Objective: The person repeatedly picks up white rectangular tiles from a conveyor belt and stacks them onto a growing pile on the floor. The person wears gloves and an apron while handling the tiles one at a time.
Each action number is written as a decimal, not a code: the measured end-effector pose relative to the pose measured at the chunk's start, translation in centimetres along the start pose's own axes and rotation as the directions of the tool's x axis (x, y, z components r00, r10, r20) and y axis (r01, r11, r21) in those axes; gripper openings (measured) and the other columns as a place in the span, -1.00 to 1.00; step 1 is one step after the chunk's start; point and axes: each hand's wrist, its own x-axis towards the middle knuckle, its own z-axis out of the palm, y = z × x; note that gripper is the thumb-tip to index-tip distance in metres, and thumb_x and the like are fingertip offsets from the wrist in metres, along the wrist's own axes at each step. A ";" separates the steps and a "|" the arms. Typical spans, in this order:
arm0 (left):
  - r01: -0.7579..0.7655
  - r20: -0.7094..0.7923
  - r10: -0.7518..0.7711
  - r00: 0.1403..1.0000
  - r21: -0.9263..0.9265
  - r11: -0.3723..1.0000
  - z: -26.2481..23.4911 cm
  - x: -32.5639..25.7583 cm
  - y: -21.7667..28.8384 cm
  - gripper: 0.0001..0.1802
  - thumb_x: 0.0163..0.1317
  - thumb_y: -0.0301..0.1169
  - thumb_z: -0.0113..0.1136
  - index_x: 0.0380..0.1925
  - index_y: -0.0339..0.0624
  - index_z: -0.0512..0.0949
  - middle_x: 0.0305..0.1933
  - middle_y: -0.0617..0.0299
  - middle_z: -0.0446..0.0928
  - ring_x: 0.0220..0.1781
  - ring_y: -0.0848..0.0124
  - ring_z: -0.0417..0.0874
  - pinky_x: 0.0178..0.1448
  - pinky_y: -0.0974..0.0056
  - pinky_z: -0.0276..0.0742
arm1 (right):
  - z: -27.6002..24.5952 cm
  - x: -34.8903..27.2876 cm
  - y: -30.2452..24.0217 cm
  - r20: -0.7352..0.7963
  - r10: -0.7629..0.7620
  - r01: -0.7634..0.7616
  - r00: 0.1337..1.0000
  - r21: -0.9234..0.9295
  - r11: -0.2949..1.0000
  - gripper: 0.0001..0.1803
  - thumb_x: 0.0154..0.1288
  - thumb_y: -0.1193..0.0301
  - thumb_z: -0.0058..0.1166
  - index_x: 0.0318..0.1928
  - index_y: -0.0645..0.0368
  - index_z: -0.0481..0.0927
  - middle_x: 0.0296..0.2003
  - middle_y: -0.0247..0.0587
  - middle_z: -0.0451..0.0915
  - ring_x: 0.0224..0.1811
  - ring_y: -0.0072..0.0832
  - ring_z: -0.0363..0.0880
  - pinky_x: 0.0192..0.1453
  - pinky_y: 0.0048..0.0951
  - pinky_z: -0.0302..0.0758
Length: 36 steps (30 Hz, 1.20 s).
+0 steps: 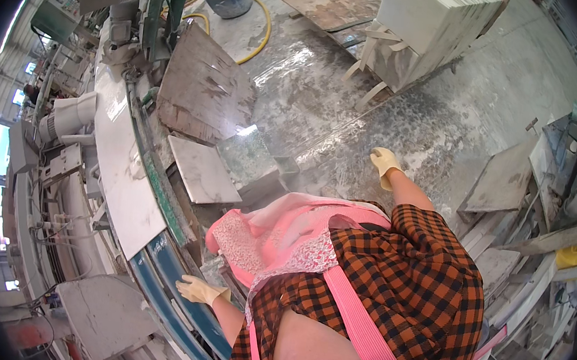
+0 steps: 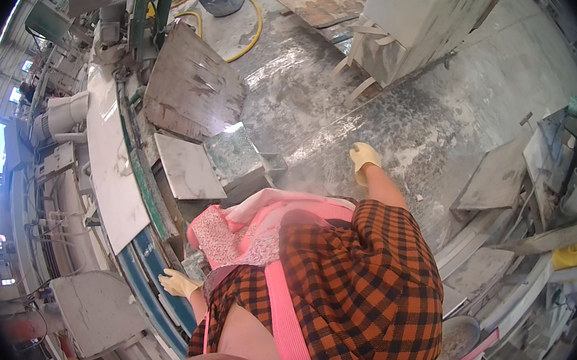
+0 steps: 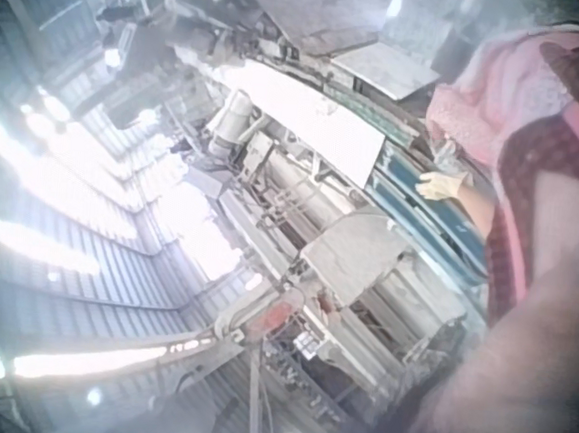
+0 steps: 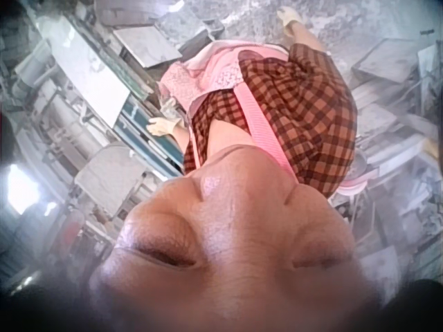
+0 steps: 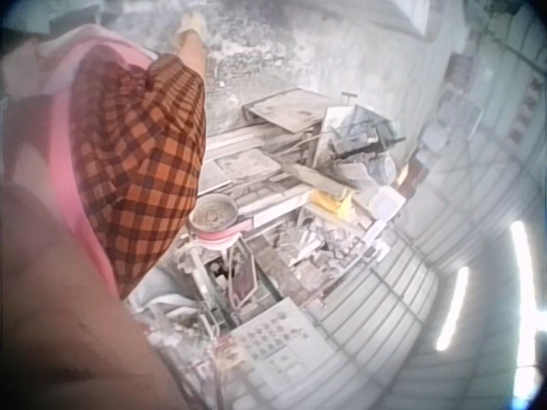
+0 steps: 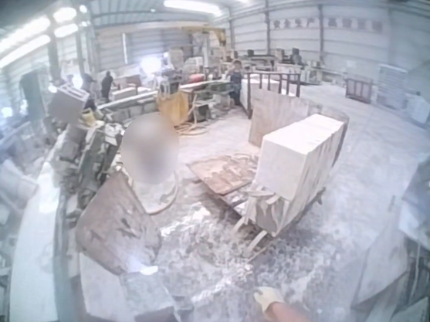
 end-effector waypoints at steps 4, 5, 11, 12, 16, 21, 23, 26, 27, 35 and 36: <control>-0.018 -0.018 0.017 1.000 -0.016 1.000 0.2 0.1 -0.1 -0.45 0.45 -0.14 -0.18 0.15 -0.43 0.42 0.22 -0.16 0.46 0.29 -0.02 0.42 0.38 0.06 0.28 | 0.0 0.0 0.0 0.007 -0.036 0.037 0.999 -0.026 0.999 -0.55 0.24 0.12 -0.04 0.07 0.01 0.58 0.09 -0.09 0.56 0.14 -0.07 0.50 0.19 -0.12 0.45; -0.018 -0.019 0.018 1.000 -0.011 1.000 0.3 0.1 -0.2 -0.45 0.45 -0.14 -0.18 0.15 -0.43 0.42 0.22 -0.16 0.46 0.29 -0.02 0.42 0.38 0.06 0.28 | -0.1 0.0 -0.1 0.003 -0.037 0.037 0.999 -0.021 0.999 -0.55 0.24 0.12 -0.04 0.07 0.01 0.58 0.09 -0.08 0.56 0.14 -0.06 0.50 0.19 -0.12 0.45; -0.034 -0.028 0.034 0.999 -0.002 0.999 0.6 0.4 -0.5 -0.45 0.45 -0.14 -0.17 0.15 -0.44 0.43 0.21 -0.17 0.46 0.28 -0.03 0.43 0.38 0.06 0.29 | -0.1 0.0 -0.1 0.029 -0.025 0.025 0.999 0.001 1.000 -0.59 0.30 0.25 0.03 0.09 0.16 0.56 0.09 -0.04 0.57 0.15 -0.17 0.53 0.17 -0.28 0.46; -0.028 -0.028 0.028 0.999 -0.004 1.000 0.6 0.4 -0.6 -0.45 0.44 -0.14 -0.17 0.14 -0.44 0.43 0.21 -0.17 0.46 0.28 -0.03 0.43 0.37 0.05 0.29 | 0.0 0.0 0.0 0.020 -0.020 0.020 1.000 0.019 1.000 -0.58 0.30 0.25 0.03 0.10 0.16 0.56 0.09 -0.04 0.57 0.15 -0.18 0.53 0.17 -0.29 0.46; -0.039 -0.037 0.039 0.999 0.015 0.999 0.7 0.4 -0.7 -0.39 0.42 -0.08 -0.23 0.17 -0.41 0.43 0.22 -0.16 0.46 0.26 -0.01 0.45 0.32 0.06 0.32 | 0.3 0.0 0.2 -0.036 -0.042 0.043 0.998 0.028 0.999 -0.59 0.24 0.13 -0.02 0.01 0.03 0.59 0.03 -0.06 0.58 0.10 -0.03 0.52 0.15 -0.10 0.46; -0.024 -0.024 0.024 0.999 -0.016 1.000 0.8 0.4 -0.7 -0.43 0.43 -0.12 -0.19 0.15 -0.44 0.43 0.21 -0.17 0.46 0.27 -0.02 0.44 0.35 0.06 0.31 | 0.4 -0.1 0.4 -0.041 -0.037 0.038 0.998 0.039 0.999 -0.59 0.24 0.13 -0.02 0.02 0.03 0.59 0.04 -0.06 0.58 0.11 -0.03 0.51 0.15 -0.09 0.46; -0.021 -0.021 0.021 1.000 -0.018 1.000 0.6 0.3 -0.5 -0.44 0.44 -0.14 -0.18 0.14 -0.45 0.44 0.21 -0.17 0.46 0.28 -0.02 0.43 0.37 0.06 0.30 | 0.4 -0.1 0.4 -0.034 -0.047 0.048 0.998 0.029 0.998 -0.58 0.24 0.13 -0.02 0.03 0.03 0.59 0.05 -0.06 0.57 0.11 -0.03 0.51 0.16 -0.09 0.45; -0.015 -0.020 0.015 1.000 -0.014 1.000 0.3 0.2 -0.3 -0.44 0.44 -0.14 -0.18 0.14 -0.45 0.44 0.21 -0.17 0.46 0.29 -0.02 0.42 0.37 0.06 0.30 | 0.3 0.0 0.4 -0.035 -0.063 0.064 0.997 0.010 0.998 -0.58 0.24 0.14 -0.02 0.04 0.04 0.59 0.06 -0.04 0.57 0.12 -0.03 0.51 0.16 -0.09 0.45; -0.010 -0.014 0.010 1.000 -0.010 1.000 0.3 0.2 -0.2 -0.44 0.44 -0.14 -0.18 0.14 -0.45 0.44 0.22 -0.17 0.46 0.29 -0.02 0.42 0.37 0.06 0.30 | 0.3 0.0 0.4 -0.042 -0.059 0.060 0.997 0.008 0.998 -0.57 0.24 0.14 -0.02 0.04 0.04 0.59 0.06 -0.03 0.56 0.12 -0.03 0.51 0.16 -0.09 0.45; -0.007 -0.019 0.007 1.000 -0.006 1.000 0.8 0.4 -0.5 -0.45 0.43 -0.14 -0.16 0.13 -0.44 0.44 0.20 -0.16 0.47 0.27 -0.02 0.44 0.35 0.06 0.32 | 0.2 -0.2 0.1 -0.009 -0.059 0.059 0.998 -0.001 0.998 -0.59 0.25 0.14 -0.03 0.01 0.04 0.59 0.05 -0.04 0.57 0.11 -0.02 0.51 0.15 -0.08 0.45; -0.009 -0.016 0.009 1.000 0.000 1.000 0.8 0.4 -0.6 -0.45 0.43 -0.14 -0.16 0.13 -0.44 0.44 0.20 -0.16 0.48 0.26 -0.02 0.44 0.34 0.06 0.33 | 0.0 -0.2 -0.1 -0.012 -0.055 0.055 0.998 -0.014 0.998 -0.60 0.25 0.14 -0.03 0.01 0.03 0.59 0.05 -0.04 0.57 0.11 -0.02 0.51 0.15 -0.08 0.46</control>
